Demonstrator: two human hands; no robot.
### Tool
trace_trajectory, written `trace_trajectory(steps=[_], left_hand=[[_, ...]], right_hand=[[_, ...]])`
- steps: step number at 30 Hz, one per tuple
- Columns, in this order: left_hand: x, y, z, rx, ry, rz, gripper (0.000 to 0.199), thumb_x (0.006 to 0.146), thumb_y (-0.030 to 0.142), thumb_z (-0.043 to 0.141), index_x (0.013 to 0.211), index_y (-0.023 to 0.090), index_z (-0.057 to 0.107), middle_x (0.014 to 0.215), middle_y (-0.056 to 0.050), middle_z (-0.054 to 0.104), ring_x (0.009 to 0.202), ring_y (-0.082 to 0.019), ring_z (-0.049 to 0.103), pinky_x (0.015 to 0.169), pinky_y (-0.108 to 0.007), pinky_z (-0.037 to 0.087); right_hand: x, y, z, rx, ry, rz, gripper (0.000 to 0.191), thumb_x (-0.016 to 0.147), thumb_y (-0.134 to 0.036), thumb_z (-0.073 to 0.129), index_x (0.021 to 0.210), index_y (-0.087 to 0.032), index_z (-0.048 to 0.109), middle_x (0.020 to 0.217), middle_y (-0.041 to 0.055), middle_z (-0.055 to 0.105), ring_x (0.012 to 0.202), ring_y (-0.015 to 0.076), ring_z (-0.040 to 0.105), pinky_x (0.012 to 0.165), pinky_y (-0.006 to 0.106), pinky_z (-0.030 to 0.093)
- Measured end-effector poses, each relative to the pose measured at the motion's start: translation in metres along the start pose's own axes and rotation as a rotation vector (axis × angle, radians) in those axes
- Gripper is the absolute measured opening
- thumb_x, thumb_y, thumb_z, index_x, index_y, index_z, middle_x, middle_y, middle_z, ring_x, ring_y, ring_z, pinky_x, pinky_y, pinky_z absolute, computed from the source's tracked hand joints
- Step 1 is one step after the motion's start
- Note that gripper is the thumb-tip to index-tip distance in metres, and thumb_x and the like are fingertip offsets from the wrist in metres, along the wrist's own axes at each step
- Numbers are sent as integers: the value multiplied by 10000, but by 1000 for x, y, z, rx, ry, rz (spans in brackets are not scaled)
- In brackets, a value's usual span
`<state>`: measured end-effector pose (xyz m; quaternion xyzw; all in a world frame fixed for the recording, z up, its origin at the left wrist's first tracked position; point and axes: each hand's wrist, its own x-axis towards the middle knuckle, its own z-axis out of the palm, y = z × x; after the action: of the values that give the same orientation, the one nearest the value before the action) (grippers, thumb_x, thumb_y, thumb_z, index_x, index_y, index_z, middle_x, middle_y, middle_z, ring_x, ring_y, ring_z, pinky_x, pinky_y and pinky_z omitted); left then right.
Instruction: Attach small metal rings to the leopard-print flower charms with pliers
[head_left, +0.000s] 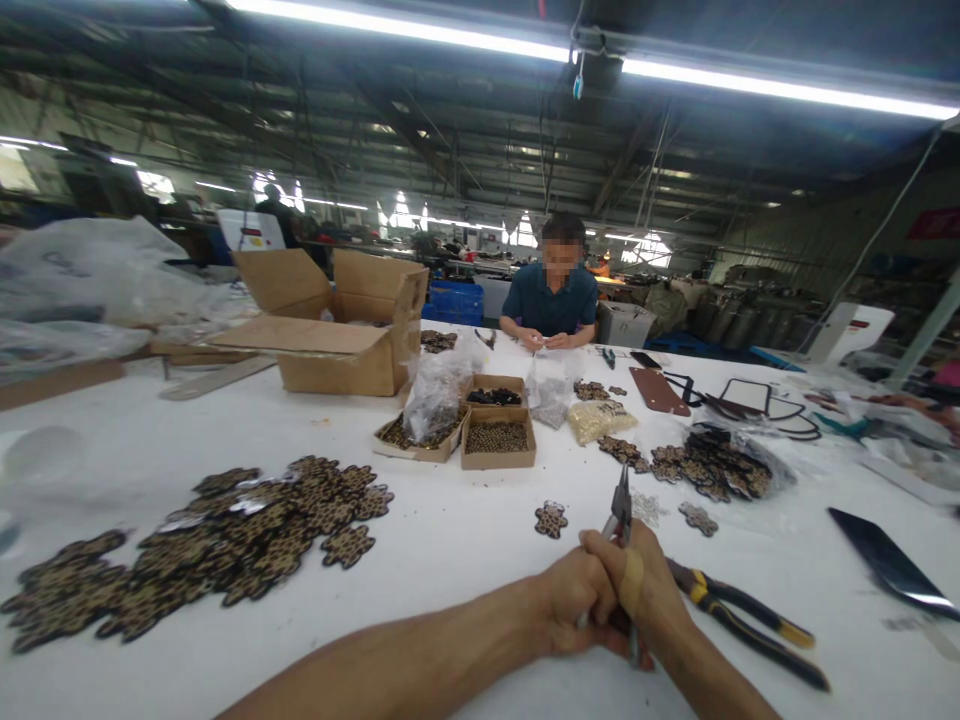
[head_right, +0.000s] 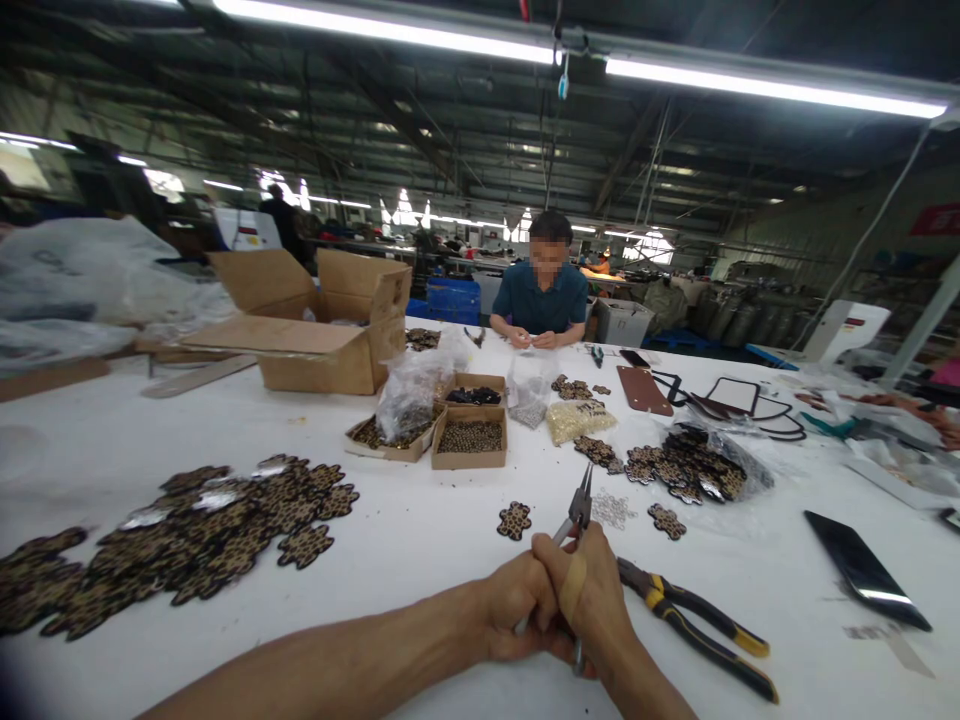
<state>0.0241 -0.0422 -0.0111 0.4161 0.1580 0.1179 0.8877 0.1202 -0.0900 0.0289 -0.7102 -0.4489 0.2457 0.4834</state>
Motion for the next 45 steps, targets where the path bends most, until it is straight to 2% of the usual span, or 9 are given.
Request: trace_trajectory(steps=[4, 8, 12, 17, 21, 26, 33, 39, 45], left_hand=[[0, 4, -3, 8, -46, -19, 406, 337, 109, 453, 693, 112, 650, 685, -125, 643, 692, -299, 650, 688, -502, 522], [-1, 21, -7, -31, -122, 13, 518, 392, 35, 480, 859, 107, 693, 831, -111, 679, 766, -258, 661, 806, -501, 517], [1, 36, -19, -50, -172, 53, 533, 457, -4, 506, 949, 85, 691, 926, -129, 688, 851, -244, 662, 931, -529, 474], [4, 38, -29, -65, -178, 56, 518, 481, -8, 513, 962, 79, 684, 944, -139, 691, 863, -249, 663, 940, -539, 467], [7, 36, -28, -57, -174, 49, 515, 477, -12, 513, 959, 72, 677, 924, -137, 690, 848, -248, 661, 933, -543, 469], [9, 35, -28, -66, -174, 42, 478, 481, -3, 518, 925, 74, 677, 893, -128, 691, 821, -242, 660, 928, -550, 474], [4, 35, -29, -45, -170, 24, 464, 476, 7, 527, 905, 76, 690, 897, -138, 694, 807, -246, 665, 922, -551, 475], [2, 38, -26, -19, -177, -8, 465, 481, 22, 533, 914, 79, 695, 904, -138, 697, 809, -248, 664, 926, -551, 469], [-1, 39, -23, 12, -186, -16, 479, 476, 27, 530, 922, 81, 697, 907, -137, 695, 826, -254, 662, 899, -521, 480]], right_hand=[[9, 4, -3, 12, -61, 18, 434, 712, -563, 733, 824, -152, 649, 695, 59, 688, 662, 223, 630, 577, 289, 471], [44, 23, -34, 53, -265, 30, 563, 800, -691, 575, 807, -135, 658, 682, 71, 687, 542, 191, 612, 493, 282, 452], [84, 60, -80, -183, 10, -121, 511, 819, -617, 578, 977, -138, 665, 823, 99, 726, 686, 217, 673, 613, 304, 510], [111, 97, -120, -402, 56, -84, 287, 771, -445, 654, 876, -183, 708, 785, 72, 725, 730, 222, 660, 692, 310, 477], [120, 117, -141, -567, 127, 7, 333, 767, -487, 669, 913, -192, 717, 854, 91, 734, 813, 247, 656, 723, 324, 448], [126, 135, -142, -685, 99, 99, 506, 670, -633, 742, 896, -182, 706, 927, 118, 731, 829, 257, 663, 689, 315, 436], [126, 138, -132, -715, 62, 123, 389, 704, -582, 733, 769, -205, 668, 763, 81, 715, 743, 243, 663, 630, 299, 419], [131, 137, -132, -701, 154, 155, 456, 635, -542, 784, 878, -184, 642, 905, 139, 720, 861, 288, 666, 675, 315, 434], [124, 128, -134, -536, 152, 106, 428, 549, -473, 828, 795, -192, 620, 775, 78, 691, 782, 270, 650, 653, 317, 440]])
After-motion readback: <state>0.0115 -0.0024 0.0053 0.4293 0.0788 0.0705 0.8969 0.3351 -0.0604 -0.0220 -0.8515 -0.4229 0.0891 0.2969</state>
